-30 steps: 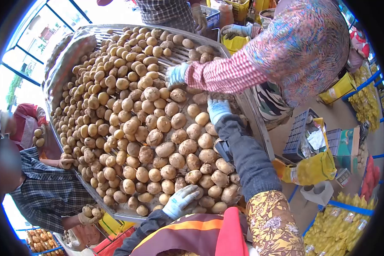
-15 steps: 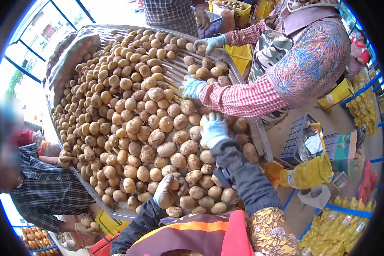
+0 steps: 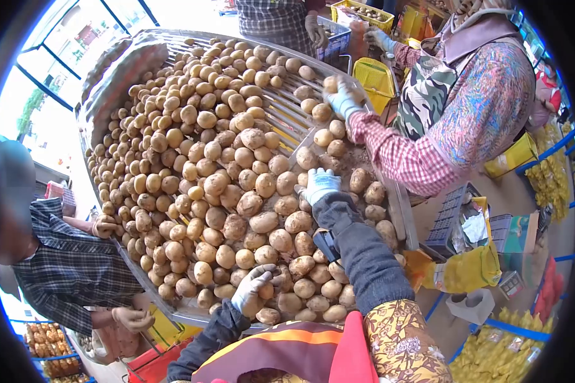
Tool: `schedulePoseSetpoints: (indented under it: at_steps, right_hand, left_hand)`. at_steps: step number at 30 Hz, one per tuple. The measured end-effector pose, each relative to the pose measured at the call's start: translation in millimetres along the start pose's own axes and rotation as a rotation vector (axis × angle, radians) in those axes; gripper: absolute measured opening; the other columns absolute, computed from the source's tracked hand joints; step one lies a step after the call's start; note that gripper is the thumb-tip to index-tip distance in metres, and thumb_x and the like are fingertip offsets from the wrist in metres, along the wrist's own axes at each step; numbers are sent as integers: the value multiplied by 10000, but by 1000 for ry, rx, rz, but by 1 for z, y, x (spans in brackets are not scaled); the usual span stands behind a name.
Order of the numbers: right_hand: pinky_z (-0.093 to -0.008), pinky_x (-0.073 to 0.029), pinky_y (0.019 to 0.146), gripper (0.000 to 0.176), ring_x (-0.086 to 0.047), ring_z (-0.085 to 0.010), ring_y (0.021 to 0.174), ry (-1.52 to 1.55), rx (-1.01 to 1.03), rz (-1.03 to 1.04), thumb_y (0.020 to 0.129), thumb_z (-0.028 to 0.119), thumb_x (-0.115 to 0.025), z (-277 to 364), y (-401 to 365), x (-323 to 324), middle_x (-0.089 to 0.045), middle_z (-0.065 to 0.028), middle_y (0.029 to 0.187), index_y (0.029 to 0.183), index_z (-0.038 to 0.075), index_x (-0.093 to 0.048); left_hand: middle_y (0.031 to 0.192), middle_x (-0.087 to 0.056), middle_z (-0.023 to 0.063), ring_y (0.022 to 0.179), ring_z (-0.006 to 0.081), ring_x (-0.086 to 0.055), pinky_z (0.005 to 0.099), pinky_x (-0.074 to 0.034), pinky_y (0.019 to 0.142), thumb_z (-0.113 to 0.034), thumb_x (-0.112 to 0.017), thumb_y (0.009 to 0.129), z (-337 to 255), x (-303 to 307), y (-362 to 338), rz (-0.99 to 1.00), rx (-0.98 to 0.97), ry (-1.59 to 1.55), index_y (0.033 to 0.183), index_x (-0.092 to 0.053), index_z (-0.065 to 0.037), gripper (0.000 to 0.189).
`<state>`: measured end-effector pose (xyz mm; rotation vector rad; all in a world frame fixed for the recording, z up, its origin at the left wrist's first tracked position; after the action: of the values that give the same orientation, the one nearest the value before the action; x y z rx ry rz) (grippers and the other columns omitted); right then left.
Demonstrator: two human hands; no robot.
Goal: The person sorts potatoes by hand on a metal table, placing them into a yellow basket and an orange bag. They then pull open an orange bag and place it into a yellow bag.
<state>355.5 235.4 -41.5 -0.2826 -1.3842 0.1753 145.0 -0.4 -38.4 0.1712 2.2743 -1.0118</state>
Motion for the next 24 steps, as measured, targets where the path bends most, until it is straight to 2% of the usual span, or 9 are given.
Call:
schedulePoseSetpoints:
  at_steps: [4, 6, 9, 12, 15, 16, 18, 20, 24]
  right_hand:
    - [-461, -466, 933, 673, -593, -350, 1108, 116, 85, 160, 817, 653, -587, -11, 11, 5, -633, -185, 1169, 1182, 88, -579]
    - [-436, -488, 870, 613, -646, -358, 963, 256, 102, -29, 861, 622, -555, -26, 10, 6, -683, -190, 1021, 1074, 52, -631]
    - [-305, -471, 717, 436, -579, -144, 774, 1374, 293, 422, 952, 472, -531, -27, -2, -49, -622, -22, 818, 914, 55, -653]
    - [-274, -495, 745, 430, -603, -120, 788, 1582, 93, 540, 975, 429, -509, -3, -93, 5, -658, -26, 937, 1032, 33, -665]
    - [-270, -500, 693, 483, -621, -136, 789, 1676, -16, 740, 969, 478, -500, 13, -140, -32, -670, -34, 928, 1016, 32, -679]
    - [-275, -498, 697, 522, -618, -136, 794, 1450, 100, 720, 966, 514, -494, 16, -149, -35, -672, -49, 941, 1012, 29, -681]
    - [-271, -487, 693, 586, -602, -133, 771, 1208, 89, 538, 960, 566, -470, 27, -169, -34, -668, -55, 915, 1000, 22, -686]
    - [-289, -509, 683, 614, -620, -157, 782, 1254, 22, 655, 971, 580, -416, 36, -184, -41, -670, -82, 900, 1013, 20, -665]
    - [-381, -593, 697, 668, -669, -245, 861, 1951, -367, 749, 967, 622, -332, 65, -215, -51, -659, -150, 1016, 1111, 21, -587]
  left_hand:
    - [1077, -599, 38, 970, 164, -643, 310, -538, 782, -146, -554, 970, -5, -3, -4, -23, -21, 21, 1258, -496, -39, 313]
    - [1098, -592, 37, 928, 158, -639, 308, -539, 759, -186, -541, 982, -9, -1, -8, -52, -43, 26, 1279, -492, -57, 327]
    - [1137, -588, 45, 866, 150, -621, 295, -532, 717, -306, -511, 1000, -7, 2, -4, 1, -42, 10, 1321, -476, -87, 390]
    - [1264, -556, 78, 850, 140, -601, 286, -524, 714, -399, -505, 993, -4, -12, 7, 103, -7, -26, 1430, -382, -130, 527]
    - [1316, -520, 98, 868, 133, -590, 291, -522, 737, -449, -515, 979, -16, -42, 6, 117, -132, 172, 1503, -258, -154, 655]
    - [1339, -487, 101, 893, 129, -581, 297, -514, 771, -471, -527, 969, -18, -50, 5, 192, -161, 202, 1533, -165, -141, 747]
    - [1314, -493, 88, 907, 134, -578, 305, -508, 798, -465, -542, 963, -14, -40, 19, 227, -181, 395, 1526, -184, -122, 750]
    - [1224, -542, 61, 861, 155, -587, 308, -511, 761, -425, -571, 957, -17, -35, 12, 210, -187, 327, 1466, -306, -131, 645]
    - [1046, -613, 38, 783, 162, -602, 286, -530, 653, -426, -625, 918, -19, -11, -10, 175, 31, -315, 1270, -524, -192, 435]
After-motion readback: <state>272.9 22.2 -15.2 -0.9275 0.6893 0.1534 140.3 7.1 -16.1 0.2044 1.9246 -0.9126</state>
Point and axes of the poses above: each hand's wrist, its own y-axis towards the middle knuckle, its own x-axis out of the back of the hand, z = x × y, the point moved 7 cm from there along y, towards the middle knuckle
